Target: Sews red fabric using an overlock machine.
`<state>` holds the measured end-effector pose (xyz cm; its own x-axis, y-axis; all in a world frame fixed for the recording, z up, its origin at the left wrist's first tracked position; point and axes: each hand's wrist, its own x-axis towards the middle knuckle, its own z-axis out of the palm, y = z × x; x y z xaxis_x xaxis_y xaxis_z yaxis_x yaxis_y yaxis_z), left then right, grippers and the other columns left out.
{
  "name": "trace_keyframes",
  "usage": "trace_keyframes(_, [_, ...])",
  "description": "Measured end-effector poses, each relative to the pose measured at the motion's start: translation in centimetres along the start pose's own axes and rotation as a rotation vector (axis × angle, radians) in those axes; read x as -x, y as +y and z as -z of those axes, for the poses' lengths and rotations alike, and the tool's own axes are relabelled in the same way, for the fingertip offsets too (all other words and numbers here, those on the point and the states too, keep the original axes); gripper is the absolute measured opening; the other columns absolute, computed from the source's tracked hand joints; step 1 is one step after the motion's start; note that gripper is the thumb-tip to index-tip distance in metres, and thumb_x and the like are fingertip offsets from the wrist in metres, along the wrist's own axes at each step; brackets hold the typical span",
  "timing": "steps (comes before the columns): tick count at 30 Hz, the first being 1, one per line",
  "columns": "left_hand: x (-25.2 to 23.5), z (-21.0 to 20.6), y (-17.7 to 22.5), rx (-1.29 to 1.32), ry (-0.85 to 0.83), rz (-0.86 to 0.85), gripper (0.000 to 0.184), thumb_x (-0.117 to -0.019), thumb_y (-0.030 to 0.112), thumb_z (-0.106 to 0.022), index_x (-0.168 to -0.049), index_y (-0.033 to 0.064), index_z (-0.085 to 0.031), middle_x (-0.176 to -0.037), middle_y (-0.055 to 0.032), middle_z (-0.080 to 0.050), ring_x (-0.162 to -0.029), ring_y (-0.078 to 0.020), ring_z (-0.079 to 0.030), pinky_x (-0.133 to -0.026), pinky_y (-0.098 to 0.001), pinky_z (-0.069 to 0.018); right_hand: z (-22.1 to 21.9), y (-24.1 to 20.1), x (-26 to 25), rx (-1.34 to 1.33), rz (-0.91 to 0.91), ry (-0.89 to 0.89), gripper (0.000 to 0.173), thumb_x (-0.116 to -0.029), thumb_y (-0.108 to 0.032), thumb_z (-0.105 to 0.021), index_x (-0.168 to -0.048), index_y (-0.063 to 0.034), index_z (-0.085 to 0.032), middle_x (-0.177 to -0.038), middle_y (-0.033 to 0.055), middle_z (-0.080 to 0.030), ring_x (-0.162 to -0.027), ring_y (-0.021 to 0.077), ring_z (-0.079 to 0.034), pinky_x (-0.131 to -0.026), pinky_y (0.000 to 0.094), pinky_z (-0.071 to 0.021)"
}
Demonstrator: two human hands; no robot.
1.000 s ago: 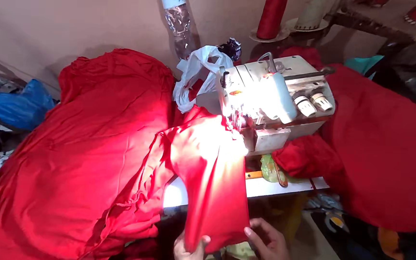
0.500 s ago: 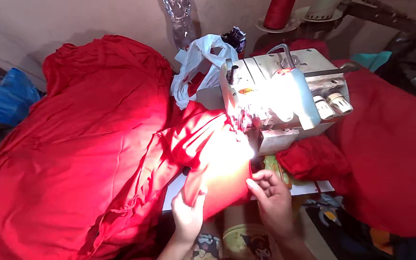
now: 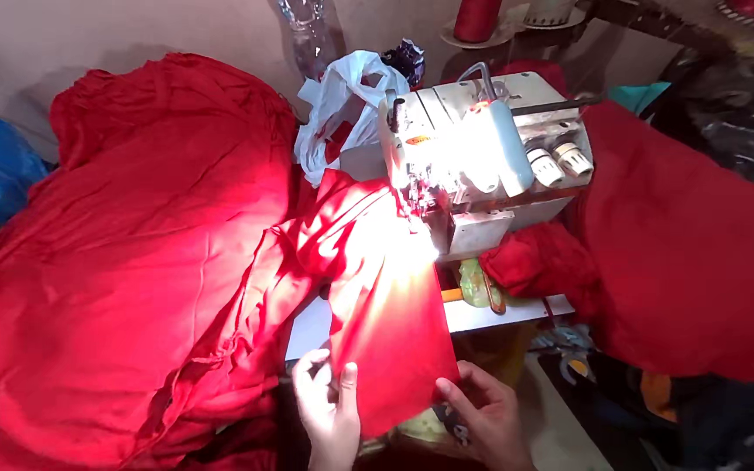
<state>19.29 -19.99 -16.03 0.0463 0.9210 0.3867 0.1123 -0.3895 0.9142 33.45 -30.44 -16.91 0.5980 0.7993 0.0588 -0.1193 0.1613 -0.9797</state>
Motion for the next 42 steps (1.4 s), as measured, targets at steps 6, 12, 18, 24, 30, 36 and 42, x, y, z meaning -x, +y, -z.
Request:
trace_keyframes(6, [-0.6, 0.5, -1.8, -0.097, -0.064, -0.270, 0.009, -0.0988, 0.006, -0.056, -0.102, 0.0058, -0.065, -0.099, 0.0097, -0.070, -0.096, 0.0105, -0.063, -0.087, -0.0091, -0.0515, 0.6, 0.6, 0.7, 0.026, 0.083, -0.003, 0.010, -0.0945, -0.003, -0.065, -0.089, -0.0045, -0.073, -0.095, -0.0032, -0.074, -0.077, 0.0007, -0.070, -0.069, 0.0194, -0.0619])
trace_keyframes(12, [-1.3, 0.9, -0.9, -0.223, -0.105, -0.268, 0.029, -0.0981, -0.001, -0.050, -0.116, -0.0169, -0.066, -0.118, -0.0168, -0.073, -0.118, 0.0031, -0.062, -0.104, -0.0132, -0.0442, 0.3, -0.1, 0.1, -0.034, 0.071, 0.058, 0.022, -0.0853, 0.005, -0.072, -0.090, -0.0154, -0.064, -0.085, -0.0099, -0.074, -0.069, -0.0004, -0.069, -0.062, 0.0185, -0.0601])
trace_keyframes(18, [-5.0, -0.3, -1.0, -0.228, -0.078, -0.280, 0.024, -0.0949, 0.007, -0.059, -0.102, -0.0136, -0.067, -0.095, -0.0104, -0.072, -0.090, 0.0107, -0.062, -0.084, -0.0059, -0.0484, -0.7, -1.0, -3.3, -0.078, 0.071, 0.054, 0.032, -0.0840, 0.011, -0.071, -0.098, -0.0150, -0.057, -0.084, -0.0075, -0.074, -0.068, 0.0038, -0.071, -0.063, 0.0224, -0.0625])
trace_keyframes(24, [-9.4, -1.7, 0.0, -0.146, -0.149, -0.262, 0.041, -0.0897, 0.012, -0.070, -0.121, -0.0134, -0.064, -0.102, -0.0056, -0.073, -0.092, 0.0088, -0.065, -0.084, -0.0097, -0.0534, -1.7, -1.9, -7.9, -0.111, 0.177, 0.070, 0.030, -0.0839, 0.006, -0.073, -0.096, -0.0160, -0.057, -0.080, -0.0060, -0.073, -0.064, 0.0047, -0.071, -0.059, 0.0217, -0.0619])
trace_keyframes(30, [-14.5, -3.4, 1.6, -0.344, -0.187, -0.164, 0.023, -0.0878, 0.013, -0.068, -0.102, -0.0041, -0.071, -0.089, -0.0054, -0.070, -0.082, 0.0051, -0.062, -0.076, -0.0108, -0.0497, -3.0, -3.1, -13.2, -0.067, 0.297, 0.126, 0.032, -0.0789, 0.005, -0.075, -0.092, -0.0141, -0.053, -0.073, -0.0093, -0.067, -0.058, -0.0001, -0.065, -0.053, 0.0169, -0.0576])
trace_keyframes(36, [-19.1, -5.0, -0.7, -0.306, -0.250, -0.099, 0.022, -0.0924, 0.020, -0.072, -0.098, -0.0017, -0.067, -0.085, -0.0075, -0.065, -0.077, -0.0093, -0.060, -0.072, -0.0286, -0.0511, -3.4, -3.2, -16.3, 0.138, 0.374, 0.164, 0.022, -0.0799, -0.003, -0.074, -0.082, -0.0140, -0.055, -0.064, -0.0135, -0.052, -0.049, -0.0058, -0.050, -0.047, 0.0119, -0.0485])
trace_keyframes(42, [-20.0, -5.3, -1.8, -0.240, -0.157, -0.047, 0.039, -0.0987, 0.017, -0.065, -0.125, -0.0111, -0.060, -0.108, -0.0233, -0.067, -0.098, -0.0248, -0.065, -0.088, -0.0409, -0.0529, -3.6, -3.6, -14.3, 0.150, 0.364, 0.208, 0.021, -0.0841, -0.001, -0.070, -0.080, -0.0123, -0.053, -0.063, -0.0118, -0.053, -0.047, -0.0048, -0.050, -0.045, 0.0127, -0.0478])
